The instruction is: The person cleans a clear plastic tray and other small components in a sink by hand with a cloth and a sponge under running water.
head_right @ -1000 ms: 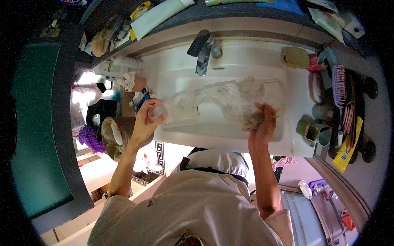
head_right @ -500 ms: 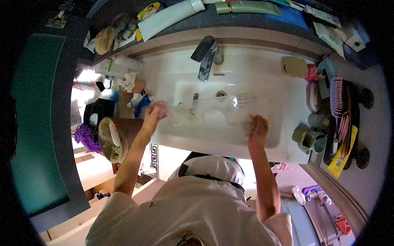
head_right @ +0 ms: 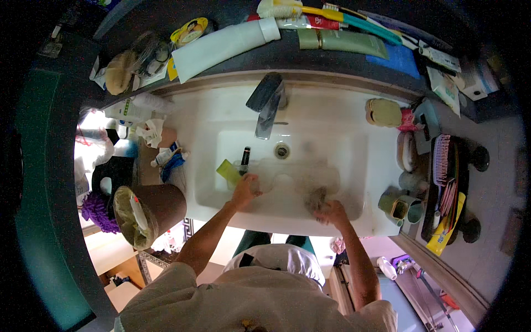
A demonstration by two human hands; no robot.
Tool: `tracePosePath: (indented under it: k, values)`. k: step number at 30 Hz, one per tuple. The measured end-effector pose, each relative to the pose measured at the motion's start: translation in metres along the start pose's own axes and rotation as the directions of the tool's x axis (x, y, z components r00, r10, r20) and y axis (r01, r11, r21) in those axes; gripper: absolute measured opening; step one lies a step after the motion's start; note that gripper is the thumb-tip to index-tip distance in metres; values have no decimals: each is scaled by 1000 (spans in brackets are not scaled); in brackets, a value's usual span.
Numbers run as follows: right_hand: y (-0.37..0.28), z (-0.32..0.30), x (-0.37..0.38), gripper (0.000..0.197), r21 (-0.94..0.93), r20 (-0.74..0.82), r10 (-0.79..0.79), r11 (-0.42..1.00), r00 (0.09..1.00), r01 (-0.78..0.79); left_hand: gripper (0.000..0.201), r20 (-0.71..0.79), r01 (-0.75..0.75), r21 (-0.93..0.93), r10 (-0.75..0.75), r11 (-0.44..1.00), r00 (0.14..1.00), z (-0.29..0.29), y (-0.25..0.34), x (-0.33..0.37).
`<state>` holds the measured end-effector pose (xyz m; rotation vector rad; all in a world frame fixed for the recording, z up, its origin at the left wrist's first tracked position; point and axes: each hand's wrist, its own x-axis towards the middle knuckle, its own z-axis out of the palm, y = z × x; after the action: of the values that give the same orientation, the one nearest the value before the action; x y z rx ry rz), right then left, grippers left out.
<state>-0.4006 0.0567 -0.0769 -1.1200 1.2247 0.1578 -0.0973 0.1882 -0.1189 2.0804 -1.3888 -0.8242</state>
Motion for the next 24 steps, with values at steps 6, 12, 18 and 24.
tracePosePath:
  k: [6,12,18,24]
  values:
    - [-27,-21,-7,31,-897,115,-118,415,986,154,46,-219,-184,-86,162,979,962,-18,28,40]
    - [-94,2,5,29,305,75,-355,898,932,318,29,-400,-220,-678,-101,701,911,-113,133,108]
    - [-146,53,70,36,779,35,-365,594,930,203,27,-153,-97,-938,-147,334,977,-143,171,132]
    - [-162,96,104,37,938,221,-449,339,866,-64,28,-183,-92,-920,-212,380,960,-146,150,130]
